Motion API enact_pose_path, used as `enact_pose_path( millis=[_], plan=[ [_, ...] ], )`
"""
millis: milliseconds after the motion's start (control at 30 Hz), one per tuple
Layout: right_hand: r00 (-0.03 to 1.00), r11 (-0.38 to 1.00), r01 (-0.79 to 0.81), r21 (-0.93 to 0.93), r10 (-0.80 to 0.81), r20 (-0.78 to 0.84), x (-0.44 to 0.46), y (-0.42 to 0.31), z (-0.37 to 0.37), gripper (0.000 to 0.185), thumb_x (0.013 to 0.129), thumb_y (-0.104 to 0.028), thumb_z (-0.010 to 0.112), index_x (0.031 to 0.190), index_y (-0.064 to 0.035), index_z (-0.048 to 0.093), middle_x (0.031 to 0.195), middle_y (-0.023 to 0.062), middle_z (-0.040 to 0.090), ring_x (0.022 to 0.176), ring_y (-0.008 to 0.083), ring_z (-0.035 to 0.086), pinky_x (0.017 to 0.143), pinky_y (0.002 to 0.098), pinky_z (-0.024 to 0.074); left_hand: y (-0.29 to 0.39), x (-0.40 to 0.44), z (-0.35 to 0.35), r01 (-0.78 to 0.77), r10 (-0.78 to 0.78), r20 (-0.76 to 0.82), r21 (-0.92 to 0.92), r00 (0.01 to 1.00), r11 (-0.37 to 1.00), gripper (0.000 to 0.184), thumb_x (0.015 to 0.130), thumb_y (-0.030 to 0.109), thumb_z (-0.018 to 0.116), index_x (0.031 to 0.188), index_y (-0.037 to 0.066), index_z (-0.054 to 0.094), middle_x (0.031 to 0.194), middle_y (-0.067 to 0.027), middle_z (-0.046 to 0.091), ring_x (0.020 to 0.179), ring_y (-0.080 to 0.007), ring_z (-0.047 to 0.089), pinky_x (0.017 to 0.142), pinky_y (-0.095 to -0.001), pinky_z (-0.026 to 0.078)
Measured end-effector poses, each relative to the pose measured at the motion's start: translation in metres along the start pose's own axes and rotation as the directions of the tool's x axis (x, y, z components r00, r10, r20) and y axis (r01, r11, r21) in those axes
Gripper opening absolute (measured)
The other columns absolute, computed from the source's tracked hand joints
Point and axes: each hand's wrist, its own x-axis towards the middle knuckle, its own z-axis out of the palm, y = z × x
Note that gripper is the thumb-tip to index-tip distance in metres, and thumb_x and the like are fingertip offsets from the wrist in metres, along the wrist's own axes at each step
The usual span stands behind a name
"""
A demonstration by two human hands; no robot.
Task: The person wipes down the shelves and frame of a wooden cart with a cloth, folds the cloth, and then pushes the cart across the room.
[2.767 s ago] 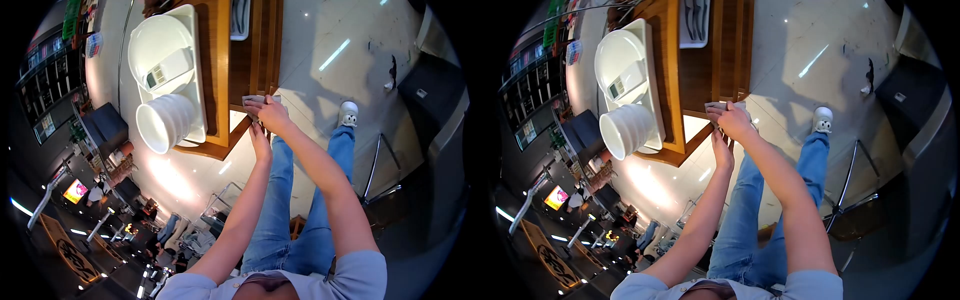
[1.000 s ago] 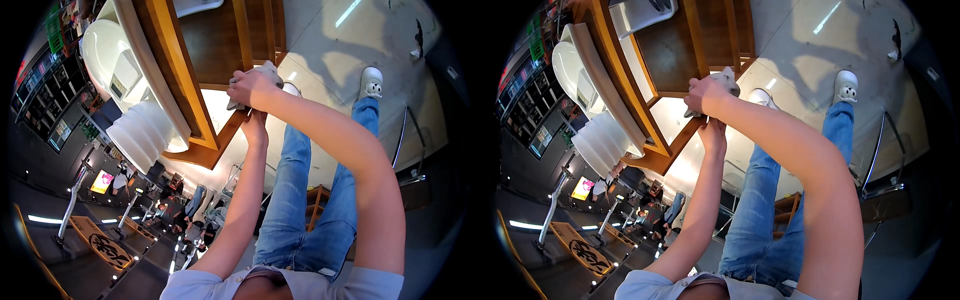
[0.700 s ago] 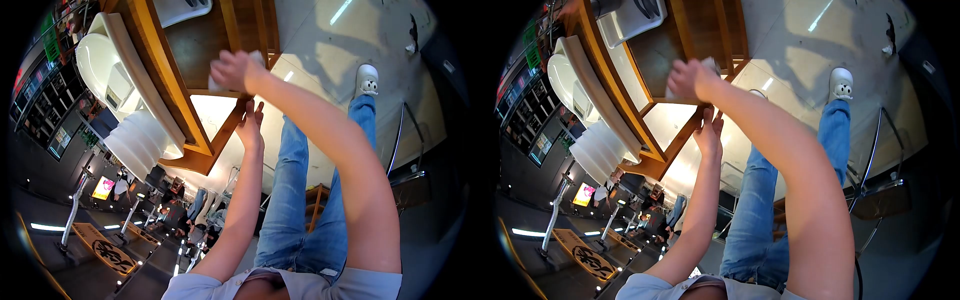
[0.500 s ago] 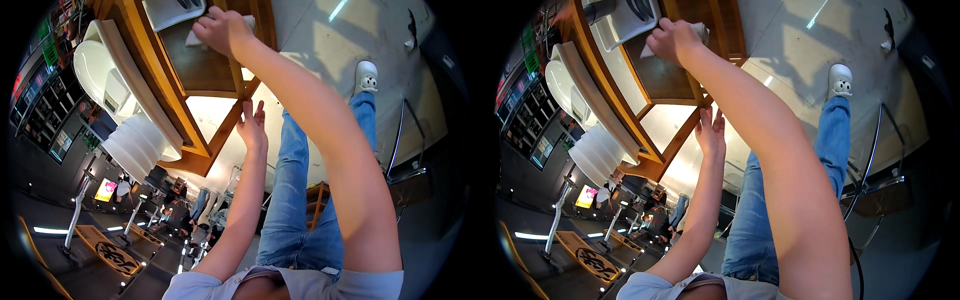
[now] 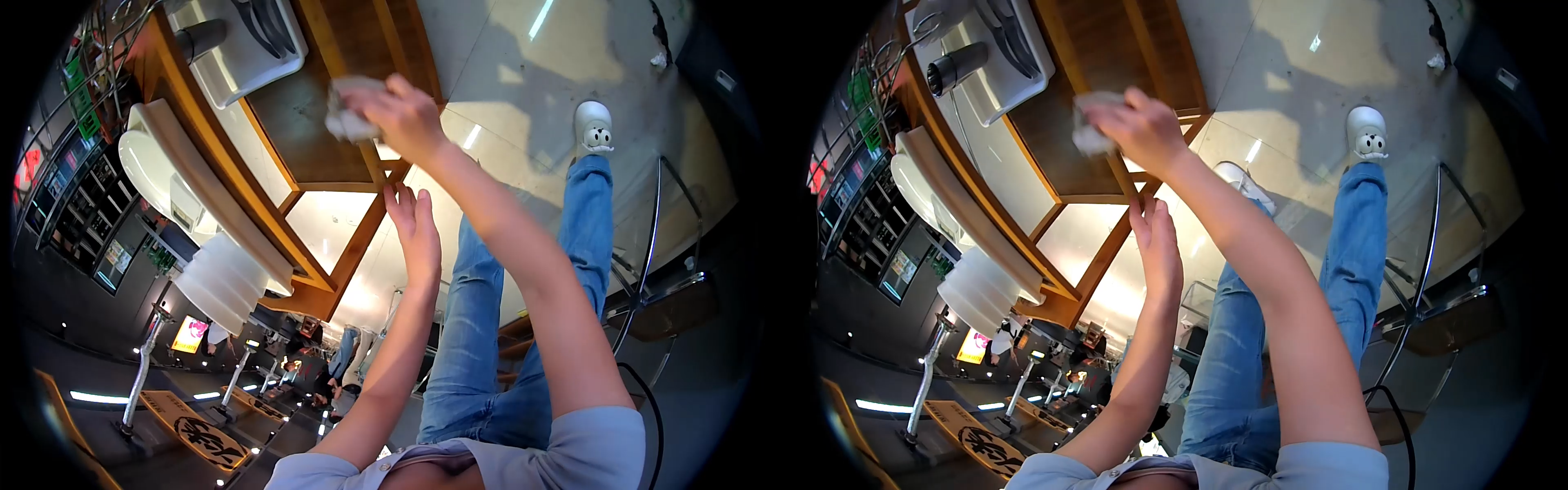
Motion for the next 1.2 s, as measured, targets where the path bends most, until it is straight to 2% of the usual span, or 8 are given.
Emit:
enact_pose_path(
  millis=[267,367,467,567,700,867,1133,1200],
  plan=[
    [0.866,0.780,-0.491,0.388,0.389,0.313,-0.047,-0.026,-0.008,0.051,0.063,-0.007,0.070,0.112,-0.0209,0.061,0.094,0.0045,0.064,0.082,0.0276,0.057,0.073,0.0364,0.0499,0.049,0.045,0.010,-0.715,0.732,-0.126,0.158,0.669,0.681,0.041,0.094,0.009,0.041,0.132,-0.003,0.034,0.137,-0.0136,0.039,0.128,-0.0220,0.037,0.108,-0.0342,0.026],
    [0.479,0.310,-0.877,0.367,0.635,0.606,-0.097,-0.079,-0.045,0.056,0.064,0.000,0.067,0.115,-0.0225,0.060,0.089,0.0152,0.060,0.083,0.0338,0.057,0.078,0.0388,0.0480,0.065,0.076,0.015,-0.642,0.681,-0.052,0.290,0.730,0.710,0.045,0.096,0.019,0.041,0.134,-0.002,0.034,0.145,-0.0170,0.029,0.135,-0.0279,0.026,0.111,-0.0360,0.020],
    [0.501,0.345,-0.854,0.390,0.748,0.435,-0.133,-0.099,-0.044,0.052,0.068,0.009,0.060,0.113,-0.0178,0.060,0.086,0.0128,0.061,0.078,0.0287,0.060,0.074,0.0358,0.0497,0.065,0.099,0.026,-0.476,0.517,0.083,0.534,0.852,0.699,0.051,0.097,0.025,0.038,0.140,0.000,0.028,0.149,-0.0183,0.022,0.139,-0.0319,0.017,0.112,-0.0374,0.014],
    [-0.011,-0.214,-0.790,0.574,0.942,0.335,-0.111,-0.099,-0.048,0.048,0.072,0.007,0.059,0.114,-0.0160,0.057,0.084,0.0152,0.062,0.078,0.0351,0.062,0.072,0.0385,0.0499,0.062,0.097,0.023,-0.464,0.498,0.134,0.623,0.857,0.630,0.055,0.098,0.031,0.031,0.144,0.002,0.020,0.151,-0.0173,0.016,0.141,-0.0329,0.009,0.113,-0.0380,0.010],
    [0.209,0.109,-0.942,0.316,0.930,0.302,-0.129,-0.111,-0.005,0.042,0.073,-0.003,0.062,0.113,-0.0146,0.056,0.085,0.0194,0.062,0.081,0.0418,0.060,0.072,0.0449,0.0487,0.055,0.107,0.015,-0.502,0.498,0.203,0.627,0.843,0.595,0.059,0.100,0.040,0.025,0.146,0.005,0.015,0.153,-0.0131,0.010,0.142,-0.0268,0.003,0.114,-0.0351,0.003],
    [0.066,0.037,-0.983,0.181,0.985,0.162,-0.140,-0.033,0.048,0.039,0.075,-0.009,0.062,0.113,-0.0158,0.056,0.086,0.0195,0.064,0.083,0.0391,0.061,0.074,0.0433,0.0493,0.040,0.112,0.013,-0.551,0.562,0.210,0.627,0.800,0.551,0.060,0.100,0.043,0.024,0.147,0.008,0.011,0.154,-0.0094,0.006,0.142,-0.0254,-0.001,0.113,-0.0355,0.001],
    [0.070,-0.079,-0.973,0.216,0.792,0.606,-0.148,-0.017,0.013,0.056,0.072,-0.010,0.066,0.126,-0.0119,0.050,0.102,0.0189,0.064,0.094,0.0336,0.063,0.082,0.0382,0.0506,0.033,0.120,0.002,-0.617,0.575,0.269,0.530,0.773,0.581,0.056,0.100,0.033,0.024,0.147,0.009,0.009,0.154,-0.0088,0.003,0.142,-0.0226,-0.004,0.114,-0.0354,-0.002],
    [0.339,0.196,-0.937,0.288,0.700,0.629,-0.126,-0.050,-0.017,0.045,0.068,-0.010,0.066,0.110,-0.0082,0.051,0.092,0.0216,0.064,0.088,0.0400,0.062,0.080,0.0446,0.0495,0.037,0.115,0.007,-0.611,0.567,0.268,0.530,0.779,0.588,0.057,0.100,0.037,0.021,0.147,0.008,0.009,0.154,-0.0089,0.003,0.142,-0.0229,-0.004,0.114,-0.0357,-0.003]
  ],
)
